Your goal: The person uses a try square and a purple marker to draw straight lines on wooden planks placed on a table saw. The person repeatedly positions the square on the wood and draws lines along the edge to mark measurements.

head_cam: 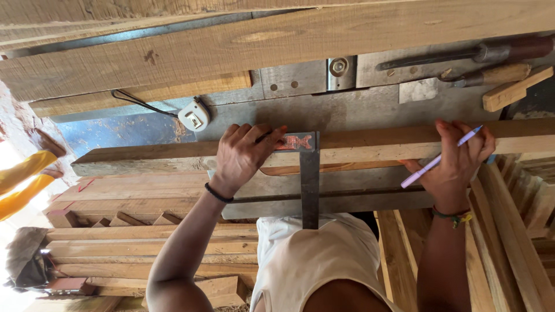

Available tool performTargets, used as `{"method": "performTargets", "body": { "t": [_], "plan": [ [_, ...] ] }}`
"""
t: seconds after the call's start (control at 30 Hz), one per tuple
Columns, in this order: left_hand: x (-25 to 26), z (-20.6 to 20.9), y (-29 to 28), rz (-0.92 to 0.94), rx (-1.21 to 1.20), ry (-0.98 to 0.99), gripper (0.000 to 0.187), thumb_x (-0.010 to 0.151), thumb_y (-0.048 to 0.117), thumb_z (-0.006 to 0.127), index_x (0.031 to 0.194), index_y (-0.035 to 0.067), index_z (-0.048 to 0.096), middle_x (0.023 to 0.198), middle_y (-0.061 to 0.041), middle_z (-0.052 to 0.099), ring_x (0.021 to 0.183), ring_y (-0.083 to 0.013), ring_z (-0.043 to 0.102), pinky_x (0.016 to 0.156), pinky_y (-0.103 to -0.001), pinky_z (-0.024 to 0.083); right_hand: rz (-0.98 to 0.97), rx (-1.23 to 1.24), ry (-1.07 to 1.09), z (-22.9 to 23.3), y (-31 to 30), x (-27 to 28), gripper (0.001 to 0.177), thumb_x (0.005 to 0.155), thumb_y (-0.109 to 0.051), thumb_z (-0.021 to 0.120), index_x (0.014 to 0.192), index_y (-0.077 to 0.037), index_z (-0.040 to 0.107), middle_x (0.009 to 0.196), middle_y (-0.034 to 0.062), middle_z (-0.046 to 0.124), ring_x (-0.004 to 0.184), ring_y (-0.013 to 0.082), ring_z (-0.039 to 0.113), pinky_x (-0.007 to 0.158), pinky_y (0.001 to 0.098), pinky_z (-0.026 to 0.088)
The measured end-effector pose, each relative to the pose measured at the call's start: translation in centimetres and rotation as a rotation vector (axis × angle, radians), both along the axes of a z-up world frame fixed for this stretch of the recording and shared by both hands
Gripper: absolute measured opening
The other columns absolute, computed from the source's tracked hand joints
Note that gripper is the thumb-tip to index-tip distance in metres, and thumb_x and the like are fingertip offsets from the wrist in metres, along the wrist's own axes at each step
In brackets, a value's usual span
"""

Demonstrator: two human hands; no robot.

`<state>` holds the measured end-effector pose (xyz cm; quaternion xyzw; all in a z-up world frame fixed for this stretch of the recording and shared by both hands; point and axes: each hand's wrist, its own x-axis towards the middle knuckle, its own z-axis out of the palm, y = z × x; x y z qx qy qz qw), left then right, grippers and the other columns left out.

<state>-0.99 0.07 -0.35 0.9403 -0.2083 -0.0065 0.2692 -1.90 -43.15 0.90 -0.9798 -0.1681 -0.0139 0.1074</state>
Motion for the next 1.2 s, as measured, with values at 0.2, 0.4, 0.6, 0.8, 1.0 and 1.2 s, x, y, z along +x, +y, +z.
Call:
{"method": "performTargets", "body": {
  "t": [0.2,0.4,0.6,0.8,1.0,1.2],
  "plan": [
    [0.1,-0.1,0.1,-0.002,-0.011,0.015,0.032,0.093,0.032,0.076,0.123,0.021,0.077,0.100,0.001,0.069,0.076,-0.0143,0.061,0.068,-0.033,0.048,-0.159,0.536,-0.139,-1.6,2.2,-2.1,0.088,0.102,-0.075,0.054,0.150,-0.002,0.048,0.138,0.0230,0.058,0.127,0.0341,0.063,0.112,0.0472,0.053],
    [0.2,-0.3,0.1,0.007,-0.027,-0.005,0.030,0.095,0.032,0.076,0.122,0.020,0.077,0.102,0.000,0.070,0.077,-0.0138,0.062,0.068,-0.033,0.049,-0.205,0.924,-0.048,-1.3,7.8,-3.4,0.090,0.098,-0.079,0.032,0.142,-0.004,0.056,0.099,0.0060,0.063,0.069,0.0117,0.057,0.059,0.0245,0.048],
    [0.1,-0.2,0.3,0.002,-0.034,-0.006,0.032,0.095,0.036,0.075,0.123,0.022,0.075,0.097,0.001,0.068,0.078,-0.0153,0.062,0.068,-0.034,0.049,-0.115,0.774,0.078,1.5,12.4,-2.7,0.062,0.111,-0.053,0.042,0.114,0.000,0.073,0.094,0.0118,0.066,0.069,0.0149,0.059,0.060,0.0287,0.047],
    [-0.1,-0.5,0.3,0.000,-0.034,0.017,0.032,0.095,0.035,0.075,0.125,0.023,0.074,0.096,0.002,0.067,0.079,-0.0156,0.063,0.070,-0.034,0.049,-0.104,0.732,0.125,1.3,15.0,-2.6,0.035,0.106,-0.030,0.065,0.111,0.005,0.071,0.097,0.0149,0.069,0.078,0.0204,0.069,0.067,0.0306,0.055],
    [-0.2,-0.8,0.4,0.010,-0.045,-0.001,0.034,0.094,0.036,0.075,0.126,0.024,0.074,0.096,0.000,0.067,0.080,-0.0161,0.065,0.069,-0.034,0.049,-0.168,0.729,0.161,1.4,16.5,-3.9,0.022,0.102,-0.017,0.071,0.107,0.004,0.071,0.099,0.0147,0.072,0.088,0.0236,0.075,0.075,0.0323,0.061],
    [0.0,-0.9,0.3,0.010,-0.051,0.022,0.033,0.094,0.037,0.075,0.124,0.022,0.075,0.095,0.000,0.068,0.080,-0.0155,0.066,0.067,-0.034,0.049,-0.215,0.687,0.130,1.4,16.6,-4.5,0.018,0.096,-0.013,0.071,0.105,0.003,0.072,0.098,0.0146,0.073,0.086,0.0244,0.073,0.076,0.0325,0.059]
  ]
}}
